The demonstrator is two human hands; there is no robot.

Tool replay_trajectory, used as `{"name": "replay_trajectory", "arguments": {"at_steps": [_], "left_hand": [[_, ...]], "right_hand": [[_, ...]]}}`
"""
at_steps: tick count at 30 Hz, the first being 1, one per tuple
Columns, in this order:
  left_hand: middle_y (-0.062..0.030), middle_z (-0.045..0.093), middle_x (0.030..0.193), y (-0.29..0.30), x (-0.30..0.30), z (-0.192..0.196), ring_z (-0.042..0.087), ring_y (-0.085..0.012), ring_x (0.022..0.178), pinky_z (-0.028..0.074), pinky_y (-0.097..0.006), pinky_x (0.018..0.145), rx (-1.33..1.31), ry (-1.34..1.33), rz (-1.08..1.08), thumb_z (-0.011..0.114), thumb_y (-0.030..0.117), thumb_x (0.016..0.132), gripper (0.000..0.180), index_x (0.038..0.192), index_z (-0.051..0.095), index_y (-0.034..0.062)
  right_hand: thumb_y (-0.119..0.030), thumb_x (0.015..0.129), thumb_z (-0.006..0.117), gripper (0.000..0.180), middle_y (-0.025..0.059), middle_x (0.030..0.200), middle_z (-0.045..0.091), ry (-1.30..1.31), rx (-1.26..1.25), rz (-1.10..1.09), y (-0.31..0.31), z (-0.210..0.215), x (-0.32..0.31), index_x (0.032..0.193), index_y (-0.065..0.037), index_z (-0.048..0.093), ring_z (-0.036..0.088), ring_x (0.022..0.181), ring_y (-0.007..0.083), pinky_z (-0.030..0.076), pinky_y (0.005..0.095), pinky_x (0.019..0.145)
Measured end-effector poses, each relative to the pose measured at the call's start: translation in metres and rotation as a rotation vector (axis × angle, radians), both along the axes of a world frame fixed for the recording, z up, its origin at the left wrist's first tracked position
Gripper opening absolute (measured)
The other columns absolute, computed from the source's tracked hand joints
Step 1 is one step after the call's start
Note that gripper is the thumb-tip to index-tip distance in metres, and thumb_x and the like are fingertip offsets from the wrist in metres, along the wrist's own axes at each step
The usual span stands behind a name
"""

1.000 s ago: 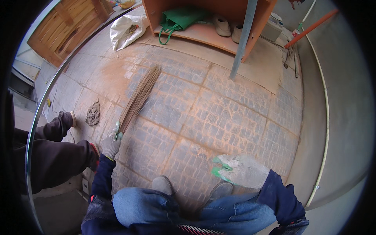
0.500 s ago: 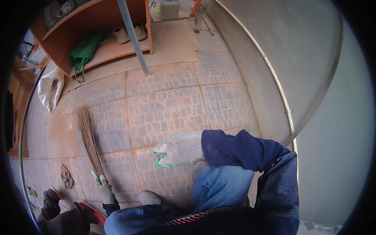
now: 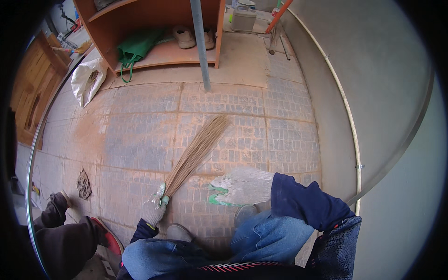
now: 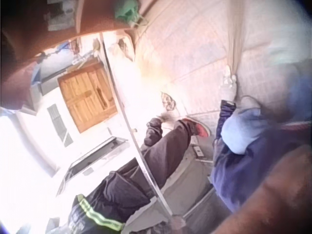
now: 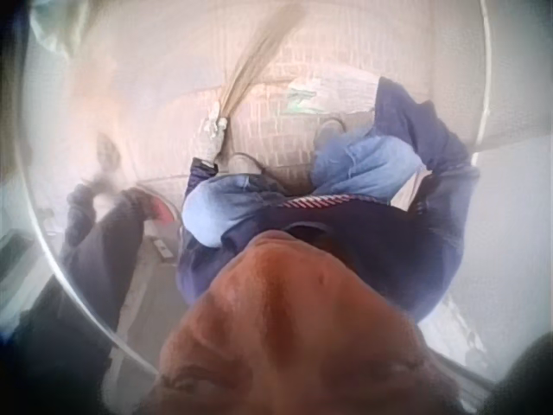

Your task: The person sweeps a tiled floor with a traditional straw broom, moving debris toward a corner. The person then walks to an outdoor patio area where a wooden bed frame is located and continues sweeping.

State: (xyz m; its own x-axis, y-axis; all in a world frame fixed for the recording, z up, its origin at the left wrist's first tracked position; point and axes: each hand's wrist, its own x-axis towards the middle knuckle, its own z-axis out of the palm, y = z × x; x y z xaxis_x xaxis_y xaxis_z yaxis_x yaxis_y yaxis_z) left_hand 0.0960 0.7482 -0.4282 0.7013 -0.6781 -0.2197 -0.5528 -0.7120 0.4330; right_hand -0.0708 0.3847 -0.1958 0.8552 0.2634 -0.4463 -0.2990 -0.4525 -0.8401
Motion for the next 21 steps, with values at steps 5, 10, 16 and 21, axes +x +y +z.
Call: {"name": "replay_trajectory", "arguments": {"at_steps": [5,10,16,21], "left_hand": [[-0.0334,0.069,0.100,0.083,0.113,0.002,0.070,-0.0471,0.087,0.054,-0.052,0.070,-0.090,-0.044,0.526,0.057,0.033,0.104,0.060,0.159,0.040,0.0157],[-0.0052,0.057,0.070,0.094,0.119,0.038,0.050,-0.0121,0.054,0.045,-0.035,0.049,-0.306,0.155,0.884,0.056,0.032,0.106,0.062,0.162,0.036,0.0175],[-0.0249,0.069,0.111,0.085,-0.038,0.027,0.069,-0.0442,0.094,0.055,-0.054,0.082,0.045,-0.083,0.341,0.062,0.034,0.101,0.063,0.159,0.042,0.0189],[-0.0235,0.069,0.097,0.116,-0.031,0.016,0.069,-0.0411,0.083,0.055,-0.051,0.075,0.085,-0.091,0.523,0.063,0.030,0.101,0.064,0.160,0.040,0.0194]], "right_hand": [[-0.035,0.104,0.059,0.047,0.0181,0.122,0.072,-0.222,-0.184,0.171,-0.005,-0.014,-0.003,0.136,-0.001,0.062,0.071,0.105,0.0334,0.057,0.0389,0.093],[-0.021,0.106,0.055,0.045,0.0167,0.143,0.060,0.191,0.287,-0.071,-0.003,-0.001,0.001,0.146,0.001,0.054,0.062,0.127,0.0273,0.051,0.0347,0.108],[-0.034,0.107,0.053,0.050,0.0210,0.133,0.065,-0.127,0.069,0.072,0.001,-0.016,0.003,0.142,0.002,0.057,0.064,0.122,0.0337,0.051,0.0361,0.106],[-0.044,0.106,0.051,0.056,0.0202,0.133,0.066,-0.249,-0.182,0.293,-0.001,-0.017,0.008,0.138,0.002,0.059,0.065,0.118,0.0359,0.053,0.0401,0.103]]}}
